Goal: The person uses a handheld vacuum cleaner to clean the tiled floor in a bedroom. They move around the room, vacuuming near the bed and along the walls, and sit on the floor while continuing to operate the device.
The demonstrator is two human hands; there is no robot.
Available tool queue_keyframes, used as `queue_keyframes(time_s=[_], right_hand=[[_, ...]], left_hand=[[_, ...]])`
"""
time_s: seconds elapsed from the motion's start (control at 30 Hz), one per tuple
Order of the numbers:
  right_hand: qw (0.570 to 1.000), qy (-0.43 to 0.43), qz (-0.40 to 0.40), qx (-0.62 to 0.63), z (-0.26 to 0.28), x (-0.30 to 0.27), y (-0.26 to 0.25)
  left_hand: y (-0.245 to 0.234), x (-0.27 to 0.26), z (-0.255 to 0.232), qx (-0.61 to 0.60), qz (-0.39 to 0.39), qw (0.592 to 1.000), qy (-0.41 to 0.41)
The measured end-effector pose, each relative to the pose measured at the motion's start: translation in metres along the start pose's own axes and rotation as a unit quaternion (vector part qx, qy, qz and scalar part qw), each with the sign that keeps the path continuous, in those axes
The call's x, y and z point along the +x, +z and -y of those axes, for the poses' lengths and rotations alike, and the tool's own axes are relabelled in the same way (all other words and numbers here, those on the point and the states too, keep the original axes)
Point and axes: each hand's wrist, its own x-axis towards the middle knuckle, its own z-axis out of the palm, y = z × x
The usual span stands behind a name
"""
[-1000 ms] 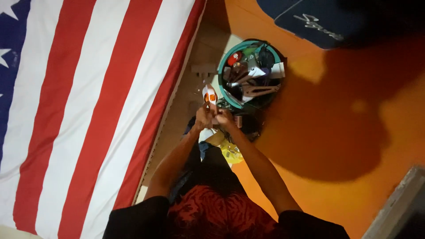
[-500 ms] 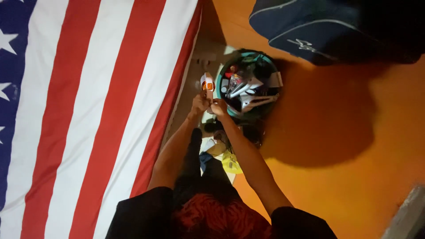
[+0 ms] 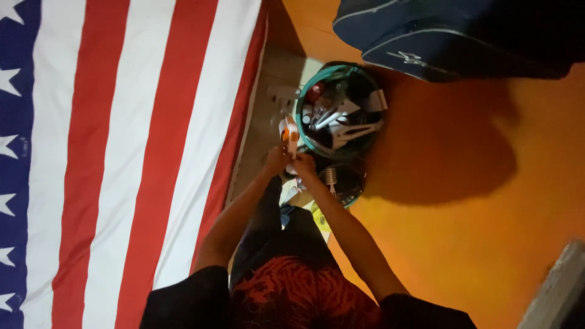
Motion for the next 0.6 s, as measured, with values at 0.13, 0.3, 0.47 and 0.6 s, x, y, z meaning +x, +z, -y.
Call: queue_keyframes(time_s=[0.13, 0.3, 0.47, 0.6], right_hand=[[0.996, 0.036, 0.025, -0.078, 0.035, 0.031, -0.003], [0.999, -0.031, 0.012, 0.024, -0.013, 0.128, 0.018], [0.987, 0.046, 0.046, 0.144, 0.022, 0.085, -0.013], [0.994, 0.080, 0.031, 0.067, -0.015, 0.065, 0.010]], left_hand=[[-0.018, 0.054, -0.006, 0.107, 0.050, 0.989, 0.083], [-0.015, 0.111, -0.028, 0.103, -0.013, 0.986, 0.129], [-0.033, 0.069, -0.053, 0.062, -0.017, 0.987, 0.144], [-0.010, 0.027, -0.040, 0.078, -0.061, 0.994, 0.046]])
